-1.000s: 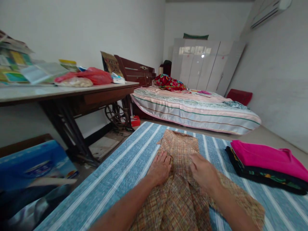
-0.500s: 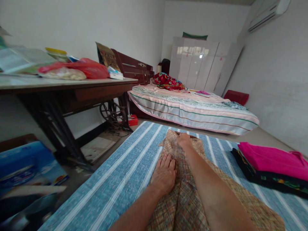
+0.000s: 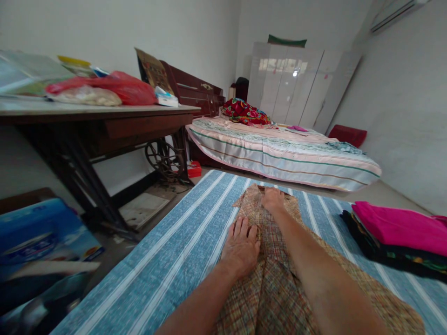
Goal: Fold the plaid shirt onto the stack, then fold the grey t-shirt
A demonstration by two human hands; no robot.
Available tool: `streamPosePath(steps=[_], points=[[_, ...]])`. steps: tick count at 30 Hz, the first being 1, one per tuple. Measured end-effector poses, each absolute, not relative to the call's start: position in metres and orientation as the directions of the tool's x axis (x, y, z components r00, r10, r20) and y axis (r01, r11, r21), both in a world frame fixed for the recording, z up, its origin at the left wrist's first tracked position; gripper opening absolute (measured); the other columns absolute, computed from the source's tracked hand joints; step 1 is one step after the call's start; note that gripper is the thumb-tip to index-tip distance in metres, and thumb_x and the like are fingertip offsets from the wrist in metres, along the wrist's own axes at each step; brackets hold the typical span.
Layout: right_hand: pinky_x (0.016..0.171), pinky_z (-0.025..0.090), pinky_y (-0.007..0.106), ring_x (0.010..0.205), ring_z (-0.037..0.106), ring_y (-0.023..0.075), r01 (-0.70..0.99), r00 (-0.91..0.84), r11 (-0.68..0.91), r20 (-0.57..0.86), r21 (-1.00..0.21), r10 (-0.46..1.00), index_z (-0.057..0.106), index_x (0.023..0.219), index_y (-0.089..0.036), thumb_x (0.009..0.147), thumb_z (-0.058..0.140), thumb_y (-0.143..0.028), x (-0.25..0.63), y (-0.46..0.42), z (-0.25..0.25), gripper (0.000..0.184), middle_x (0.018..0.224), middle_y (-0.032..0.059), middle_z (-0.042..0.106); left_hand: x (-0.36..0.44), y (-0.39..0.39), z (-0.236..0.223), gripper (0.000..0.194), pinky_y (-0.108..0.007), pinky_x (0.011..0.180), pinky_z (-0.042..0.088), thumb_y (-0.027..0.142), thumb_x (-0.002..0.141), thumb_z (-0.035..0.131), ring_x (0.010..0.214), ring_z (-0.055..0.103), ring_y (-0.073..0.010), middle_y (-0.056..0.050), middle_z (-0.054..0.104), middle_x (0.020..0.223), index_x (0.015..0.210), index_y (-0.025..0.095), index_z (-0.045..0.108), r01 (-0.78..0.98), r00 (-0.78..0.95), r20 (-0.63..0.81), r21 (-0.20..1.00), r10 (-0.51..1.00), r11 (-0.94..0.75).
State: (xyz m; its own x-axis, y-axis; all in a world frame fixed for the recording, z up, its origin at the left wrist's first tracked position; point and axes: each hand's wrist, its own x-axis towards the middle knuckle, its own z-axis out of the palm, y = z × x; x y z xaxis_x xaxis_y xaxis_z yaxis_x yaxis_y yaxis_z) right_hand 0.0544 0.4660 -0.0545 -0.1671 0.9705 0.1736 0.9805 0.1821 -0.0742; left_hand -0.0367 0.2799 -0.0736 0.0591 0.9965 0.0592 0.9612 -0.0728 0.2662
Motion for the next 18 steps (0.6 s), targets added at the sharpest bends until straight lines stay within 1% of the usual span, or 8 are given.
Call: streamPosePath(steps=[3,5,8,11,14,18], points=[[0.090,0.042,0.033,0.108,0.057,0.0239,0.968,-0.216,0.237,0.211,-0.082,0.953,0.066,0.105,-0.019,0.089,0.050,-0.029,0.047,0.469,-0.042,0.025,0.110,0.0105,0.065,-0.036,0.281,-0.072,0.053,-0.050,0.112,0.012,0.039,0.092,0.030,0.141,0.014,-0.0309,-0.016,0.026,0.151,0.137,0.014,0.042,0.962,0.070,0.038,0.260,0.997,-0.078],[0.090,0.041,0.031,0.109,0.056,0.0232,0.959,-0.241,0.267,0.228,-0.091,0.943,0.066,0.106,-0.019,0.089,0.049,-0.033,0.038,0.471,-0.034,0.028,0.113,0.0102,0.064,-0.037,0.281,-0.071,0.053,-0.050,0.112,0.011,0.039,0.093,0.027,0.141,0.013,-0.0307,-0.016,0.025,0.151,0.138,0.014,0.041,0.963,0.078,0.024,0.257,0.997,-0.081],[0.089,0.042,0.031,0.108,0.057,0.0243,0.952,-0.255,0.284,0.215,-0.113,0.943,0.068,0.102,-0.018,0.090,0.048,-0.043,0.021,0.476,-0.026,0.035,0.110,0.0120,0.065,-0.036,0.281,-0.071,0.053,-0.050,0.112,0.012,0.039,0.093,0.027,0.141,0.013,-0.0305,-0.016,0.026,0.151,0.138,0.014,0.041,0.965,0.075,0.023,0.251,0.997,-0.078],[0.085,0.046,0.033,0.102,0.061,0.0253,0.955,-0.231,0.255,0.156,-0.150,0.960,0.069,0.093,-0.014,0.088,0.051,-0.049,0.008,0.485,-0.025,0.040,0.101,0.0140,0.068,-0.036,0.281,-0.073,0.052,-0.050,0.112,0.013,0.040,0.093,0.030,0.140,0.015,-0.0313,-0.015,0.028,0.150,0.136,0.015,0.043,0.966,0.068,0.056,0.246,0.996,-0.080],[0.081,0.049,0.036,0.093,0.063,0.0211,0.954,-0.218,0.232,0.091,-0.189,0.972,0.067,0.091,-0.013,0.089,0.056,-0.047,0.004,0.497,-0.027,0.036,0.095,0.0098,0.068,-0.035,0.280,-0.075,0.051,-0.051,0.112,0.014,0.040,0.093,0.029,0.140,0.017,-0.0319,-0.016,0.030,0.149,0.135,0.015,0.045,0.964,0.070,0.096,0.251,0.993,-0.093],[0.080,0.050,0.035,0.086,0.063,0.0174,0.934,-0.256,0.262,0.054,-0.244,0.965,0.065,0.087,-0.014,0.090,0.057,-0.043,0.007,0.507,-0.032,0.030,0.090,0.0038,0.067,-0.035,0.280,-0.075,0.051,-0.051,0.112,0.014,0.040,0.093,0.028,0.140,0.018,-0.0320,-0.016,0.031,0.149,0.135,0.015,0.045,0.963,0.060,0.086,0.258,0.994,-0.081]])
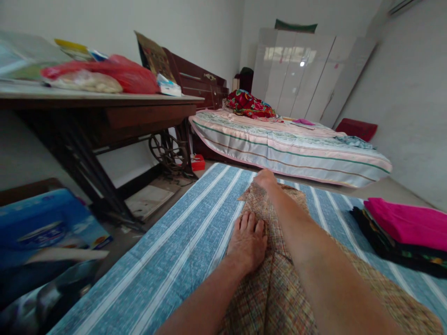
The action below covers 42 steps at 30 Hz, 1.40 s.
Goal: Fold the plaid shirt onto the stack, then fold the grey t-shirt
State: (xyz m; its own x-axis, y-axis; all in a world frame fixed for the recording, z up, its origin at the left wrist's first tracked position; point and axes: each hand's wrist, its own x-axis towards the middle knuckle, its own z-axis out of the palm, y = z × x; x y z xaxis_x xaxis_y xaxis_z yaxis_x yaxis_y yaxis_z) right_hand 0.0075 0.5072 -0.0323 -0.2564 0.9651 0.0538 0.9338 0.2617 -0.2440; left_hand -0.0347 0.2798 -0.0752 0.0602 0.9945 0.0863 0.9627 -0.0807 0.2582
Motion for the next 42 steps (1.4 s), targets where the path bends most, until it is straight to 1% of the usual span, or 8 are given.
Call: streamPosePath(steps=[5,10,16,24,28,32,36,42], points=[[0.082,0.050,0.036,0.089,0.062,0.0167,0.907,-0.259,0.277,0.097,-0.318,0.961,0.063,0.095,-0.015,0.093,0.054,-0.038,0.014,0.508,-0.040,0.025,0.098,0.0044,0.064,-0.034,0.279,-0.075,0.051,-0.050,0.112,0.015,0.041,0.093,0.028,0.140,0.018,-0.0314,-0.016,0.031,0.149,0.135,0.016,0.045,0.962,0.058,0.081,0.262,0.995,-0.077],[0.084,0.050,0.039,0.095,0.060,0.0188,0.916,-0.185,0.215,0.120,-0.338,0.975,0.061,0.104,-0.015,0.093,0.054,-0.037,0.012,0.506,-0.047,0.026,0.104,0.0059,0.062,-0.034,0.279,-0.078,0.050,-0.050,0.112,0.015,0.040,0.093,0.029,0.139,0.020,-0.0310,-0.015,0.033,0.148,0.134,0.016,0.045,0.965,0.055,0.118,0.250,0.992,-0.083],[0.085,0.050,0.040,0.095,0.060,0.0193,0.944,-0.118,0.150,0.123,-0.295,0.985,0.062,0.103,-0.016,0.093,0.055,-0.037,0.005,0.501,-0.055,0.025,0.103,0.0060,0.063,-0.035,0.280,-0.080,0.052,-0.050,0.112,0.013,0.041,0.093,0.029,0.140,0.017,-0.0309,-0.014,0.030,0.149,0.134,0.016,0.045,0.964,0.064,0.102,0.250,0.993,-0.088],[0.085,0.050,0.040,0.097,0.060,0.0193,0.952,-0.166,0.198,0.149,-0.233,0.975,0.062,0.104,-0.016,0.094,0.051,-0.038,0.002,0.493,-0.048,0.027,0.105,0.0066,0.063,-0.036,0.282,-0.078,0.053,-0.049,0.113,0.010,0.040,0.093,0.026,0.141,0.014,-0.0274,-0.011,0.028,0.151,0.138,0.016,0.042,0.960,0.081,0.062,0.263,0.995,-0.095],[0.086,0.049,0.040,0.096,0.060,0.0191,0.955,-0.188,0.218,0.157,-0.203,0.970,0.063,0.100,-0.015,0.094,0.052,-0.038,0.000,0.491,-0.048,0.026,0.103,0.0062,0.064,-0.037,0.283,-0.077,0.053,-0.050,0.113,0.011,0.039,0.093,0.027,0.141,0.014,-0.0287,-0.011,0.029,0.151,0.138,0.015,0.042,0.956,0.097,0.058,0.271,0.994,-0.109],[0.082,0.048,0.037,0.095,0.062,0.0209,0.960,-0.178,0.212,0.184,-0.186,0.967,0.064,0.100,-0.016,0.093,0.051,-0.040,0.001,0.489,-0.048,0.028,0.099,0.0075,0.066,-0.038,0.283,-0.078,0.052,-0.051,0.113,0.011,0.039,0.093,0.029,0.141,0.015,-0.0286,-0.010,0.032,0.150,0.138,0.016,0.042,0.956,0.100,0.081,0.267,0.992,-0.119],[0.078,0.046,0.031,0.098,0.061,0.0231,0.959,-0.166,0.220,0.271,-0.180,0.948,0.063,0.109,-0.021,0.097,0.038,-0.042,0.005,0.485,-0.036,0.036,0.102,0.0094,0.067,-0.038,0.283,-0.078,0.052,-0.051,0.112,0.012,0.038,0.093,0.027,0.141,0.016,-0.0289,-0.012,0.030,0.150,0.138,0.015,0.042,0.959,0.098,0.068,0.259,0.993,-0.112],[0.076,0.041,0.025,0.099,0.059,0.0187,0.925,-0.284,0.345,0.311,-0.161,0.907,0.065,0.103,-0.026,0.093,0.041,-0.028,0.019,0.463,-0.027,0.026,0.104,0.0023,0.067,-0.038,0.284,-0.075,0.053,-0.051,0.112,0.011,0.039,0.092,0.029,0.141,0.014,-0.0287,-0.012,0.027,0.151,0.138,0.015,0.042,0.962,0.100,0.023,0.253,0.995,-0.103]])
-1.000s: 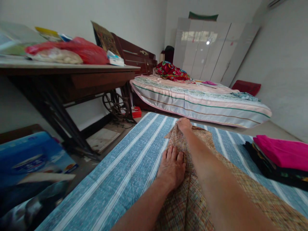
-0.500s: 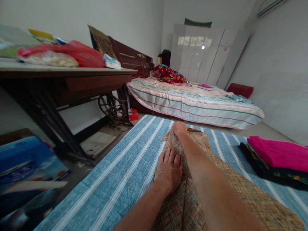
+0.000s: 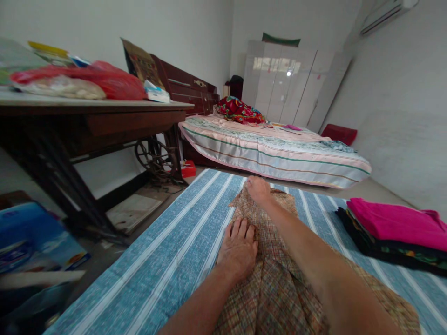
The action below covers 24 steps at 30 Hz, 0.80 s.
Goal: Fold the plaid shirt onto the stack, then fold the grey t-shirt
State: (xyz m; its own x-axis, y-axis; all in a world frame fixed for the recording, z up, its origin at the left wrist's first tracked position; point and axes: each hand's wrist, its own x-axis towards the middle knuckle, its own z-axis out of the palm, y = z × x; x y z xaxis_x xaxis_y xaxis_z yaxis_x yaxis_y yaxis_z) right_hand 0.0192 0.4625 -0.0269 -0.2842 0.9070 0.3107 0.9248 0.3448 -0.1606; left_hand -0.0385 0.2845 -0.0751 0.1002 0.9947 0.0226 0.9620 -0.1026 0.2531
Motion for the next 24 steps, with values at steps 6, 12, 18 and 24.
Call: streamPosePath(steps=[6,12,18,24], points=[[0.072,0.041,0.024,0.087,0.061,0.0183,0.923,-0.290,0.344,0.274,-0.175,0.917,0.067,0.094,-0.024,0.088,0.048,-0.024,0.062,0.443,-0.037,0.021,0.093,0.0021,0.068,-0.043,0.286,-0.078,0.052,-0.049,0.112,0.014,0.040,0.092,0.026,0.140,0.018,-0.0262,-0.010,0.033,0.149,0.136,0.018,0.043,0.964,0.086,0.079,0.244,0.993,-0.103],[0.080,0.042,0.025,0.099,0.059,0.0202,0.940,-0.209,0.267,0.258,-0.214,0.943,0.067,0.097,-0.021,0.085,0.051,-0.020,0.126,0.431,-0.047,0.020,0.106,0.0043,0.065,-0.046,0.288,-0.073,0.059,-0.045,0.113,0.015,0.040,0.090,0.028,0.140,0.021,-0.0242,-0.010,0.033,0.149,0.142,0.012,0.035,0.971,0.076,0.054,0.223,0.996,-0.086],[0.084,0.042,0.026,0.101,0.058,0.0205,0.941,-0.183,0.232,0.203,-0.248,0.962,0.067,0.098,-0.021,0.086,0.052,-0.022,0.170,0.413,-0.059,0.019,0.105,0.0060,0.065,-0.045,0.293,-0.054,0.058,-0.046,0.111,0.020,0.037,0.089,0.031,0.139,0.022,-0.0260,-0.012,0.032,0.149,0.140,0.010,0.036,0.984,0.074,-0.058,0.165,0.996,-0.064],[0.087,0.041,0.029,0.102,0.057,0.0232,0.947,-0.154,0.188,0.144,-0.261,0.978,0.067,0.101,-0.018,0.086,0.054,-0.039,0.203,0.400,-0.069,0.029,0.103,0.0104,0.064,-0.051,0.324,-0.024,0.033,-0.037,0.087,0.047,0.031,0.084,0.042,0.106,0.059,-0.0253,-0.011,0.065,0.113,0.104,0.019,0.064,0.991,0.057,-0.090,0.130,0.994,-0.045]])
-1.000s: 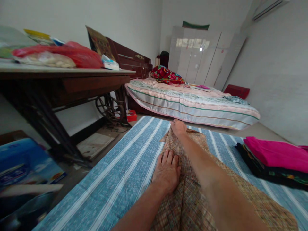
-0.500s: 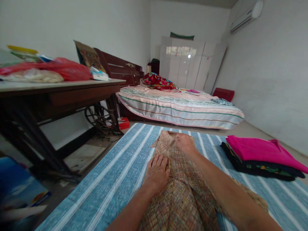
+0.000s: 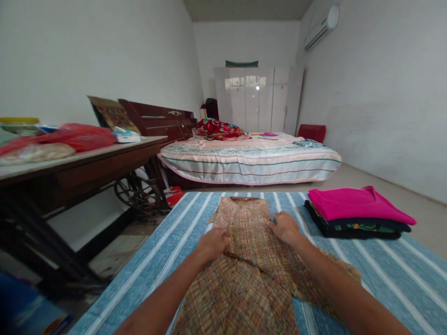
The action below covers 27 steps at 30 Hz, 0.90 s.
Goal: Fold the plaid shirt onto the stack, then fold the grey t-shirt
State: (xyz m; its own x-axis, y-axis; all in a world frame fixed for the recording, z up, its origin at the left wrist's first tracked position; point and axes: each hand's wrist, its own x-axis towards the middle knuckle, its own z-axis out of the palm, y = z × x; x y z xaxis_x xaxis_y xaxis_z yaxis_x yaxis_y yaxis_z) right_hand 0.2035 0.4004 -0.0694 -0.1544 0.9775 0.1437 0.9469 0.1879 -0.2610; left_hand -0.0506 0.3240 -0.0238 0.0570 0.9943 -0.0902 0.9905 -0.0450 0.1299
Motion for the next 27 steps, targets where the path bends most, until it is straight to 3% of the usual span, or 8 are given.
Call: streamPosePath(steps=[2,5,8,12,18,27], points=[[0.085,0.042,0.031,0.099,0.058,0.0246,0.947,-0.144,0.176,0.134,-0.267,0.980,0.068,0.095,-0.016,0.086,0.054,-0.045,0.217,0.396,-0.075,0.033,0.100,0.0125,0.064,-0.054,0.341,-0.021,0.034,-0.036,0.087,0.047,0.022,0.087,0.035,0.104,0.060,-0.0245,-0.013,0.065,0.111,0.104,0.016,0.064,0.995,0.024,-0.034,0.103,0.999,-0.020],[0.079,0.043,0.032,0.089,0.060,0.0248,0.943,-0.140,0.172,0.129,-0.287,0.982,0.069,0.079,-0.017,0.085,0.051,-0.049,0.237,0.389,-0.084,0.037,0.091,0.0120,0.065,-0.059,0.368,-0.027,0.038,-0.033,0.097,0.040,0.016,0.089,0.032,0.117,0.052,-0.0216,-0.010,0.058,0.126,0.117,0.018,0.058,0.996,0.037,0.047,0.084,0.998,-0.041],[0.073,0.043,0.029,0.083,0.061,0.0226,0.930,-0.145,0.183,0.140,-0.320,0.980,0.065,0.067,-0.020,0.083,0.054,-0.043,0.252,0.382,-0.091,0.030,0.082,0.0082,0.065,-0.063,0.394,-0.040,0.039,-0.032,0.104,0.034,0.019,0.092,0.030,0.128,0.041,-0.0189,-0.008,0.049,0.138,0.124,0.018,0.052,0.994,0.064,0.081,0.083,0.995,-0.070],[0.069,0.042,0.026,0.077,0.059,0.0182,0.896,-0.157,0.221,0.189,-0.385,0.969,0.057,0.065,-0.023,0.082,0.049,-0.036,0.259,0.372,-0.089,0.023,0.077,0.0023,0.064,-0.067,0.416,-0.056,0.042,-0.034,0.108,0.028,0.025,0.095,0.028,0.136,0.030,-0.0184,-0.009,0.037,0.147,0.135,0.016,0.041,0.993,0.075,0.084,0.089,0.994,-0.083],[0.054,0.036,0.028,0.055,0.051,0.0179,0.782,-0.063,0.242,0.313,-0.575,0.948,0.046,0.057,-0.025,0.079,0.042,-0.048,0.260,0.361,-0.079,0.032,0.055,0.0003,0.053,-0.069,0.426,-0.068,0.046,-0.045,0.110,0.023,0.028,0.096,0.025,0.140,0.021,-0.0218,-0.007,0.027,0.152,0.140,0.018,0.033,0.992,0.087,0.054,0.085,0.995,-0.091],[0.054,0.033,0.027,0.056,0.050,0.0167,0.808,-0.072,0.187,0.221,-0.559,0.973,0.049,0.060,-0.023,0.077,0.042,-0.047,0.266,0.362,-0.100,0.030,0.055,-0.0005,0.055,-0.071,0.429,-0.068,0.045,-0.059,0.105,0.024,0.032,0.095,0.029,0.139,0.023,-0.0303,-0.009,0.029,0.151,0.138,0.021,0.036,0.994,0.083,0.032,0.075,0.996,-0.085]])
